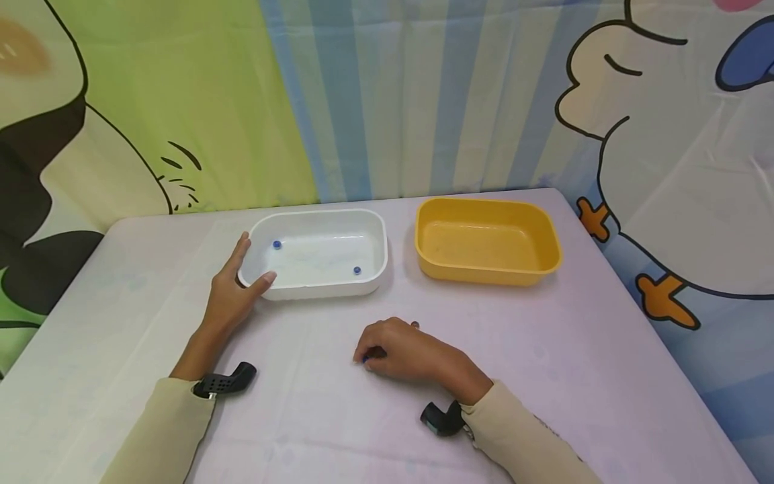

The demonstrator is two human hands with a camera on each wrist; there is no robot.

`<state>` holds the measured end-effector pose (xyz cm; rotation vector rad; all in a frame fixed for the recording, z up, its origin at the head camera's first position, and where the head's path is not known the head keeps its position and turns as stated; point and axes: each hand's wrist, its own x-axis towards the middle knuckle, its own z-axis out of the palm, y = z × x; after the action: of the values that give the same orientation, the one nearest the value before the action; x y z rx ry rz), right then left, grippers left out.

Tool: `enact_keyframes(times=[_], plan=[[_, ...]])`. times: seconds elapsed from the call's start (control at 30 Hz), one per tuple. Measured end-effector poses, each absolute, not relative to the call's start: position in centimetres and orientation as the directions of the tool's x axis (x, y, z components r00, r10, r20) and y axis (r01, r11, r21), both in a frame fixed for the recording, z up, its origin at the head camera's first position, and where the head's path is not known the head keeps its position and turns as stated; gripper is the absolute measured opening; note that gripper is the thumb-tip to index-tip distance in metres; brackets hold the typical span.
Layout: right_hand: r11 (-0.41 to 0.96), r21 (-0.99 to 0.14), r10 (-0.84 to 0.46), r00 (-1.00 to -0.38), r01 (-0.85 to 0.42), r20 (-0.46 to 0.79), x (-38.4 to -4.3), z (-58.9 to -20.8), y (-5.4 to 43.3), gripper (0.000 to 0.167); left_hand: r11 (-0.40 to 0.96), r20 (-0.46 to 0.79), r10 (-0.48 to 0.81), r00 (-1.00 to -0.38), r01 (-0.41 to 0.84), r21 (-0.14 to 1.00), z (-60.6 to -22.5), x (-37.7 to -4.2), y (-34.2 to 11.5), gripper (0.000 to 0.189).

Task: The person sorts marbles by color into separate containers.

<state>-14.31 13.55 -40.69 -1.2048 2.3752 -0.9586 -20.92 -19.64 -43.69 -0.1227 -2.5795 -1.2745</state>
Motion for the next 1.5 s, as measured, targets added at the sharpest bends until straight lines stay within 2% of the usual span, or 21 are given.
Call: enact_keyframes(times=[0.3,0.63,0.83,1.13,1.33,1.5], plan=[[0.398,-0.666,-0.8,-0.594,-0.631,0.084,-14.2,-40.8,13.6,0.011,0.614,0.274,-0.037,-0.961,0.194,0.765,-43.5,-20.8,-19.6,0.091],[0.325,-0.732,-0.795,-0.592,-0.599,0.133,-14.5,-40.8,13.6,0.011,0.621,0.269,-0.038,-0.962,0.189,0.761,-43.4,-20.8,-19.6,0.091],[0.309,-0.786,-0.761,-0.635,-0.535,0.133,-14.6,-39.9,13.9,0.012,0.615,0.27,-0.033,-0.962,0.193,0.764,-43.5,-20.7,-19.7,0.091],[0.314,-0.759,-0.689,-0.687,-0.57,0.231,-15.4,-39.4,14.5,0.014,0.614,0.265,-0.032,-0.964,0.19,0.766,-43.6,-20.8,-19.8,0.091],[0.35,-0.796,-0.619,-0.76,-0.494,0.199,-15.7,-39.1,15.0,0.015,0.615,0.267,-0.033,-0.963,0.191,0.765,-43.6,-20.9,-19.7,0.091],[0.361,-0.794,-0.592,-0.778,-0.489,0.21,-15.9,-38.9,15.2,0.014,0.619,0.269,-0.031,-0.963,0.193,0.761,-43.6,-20.9,-19.6,0.091]])
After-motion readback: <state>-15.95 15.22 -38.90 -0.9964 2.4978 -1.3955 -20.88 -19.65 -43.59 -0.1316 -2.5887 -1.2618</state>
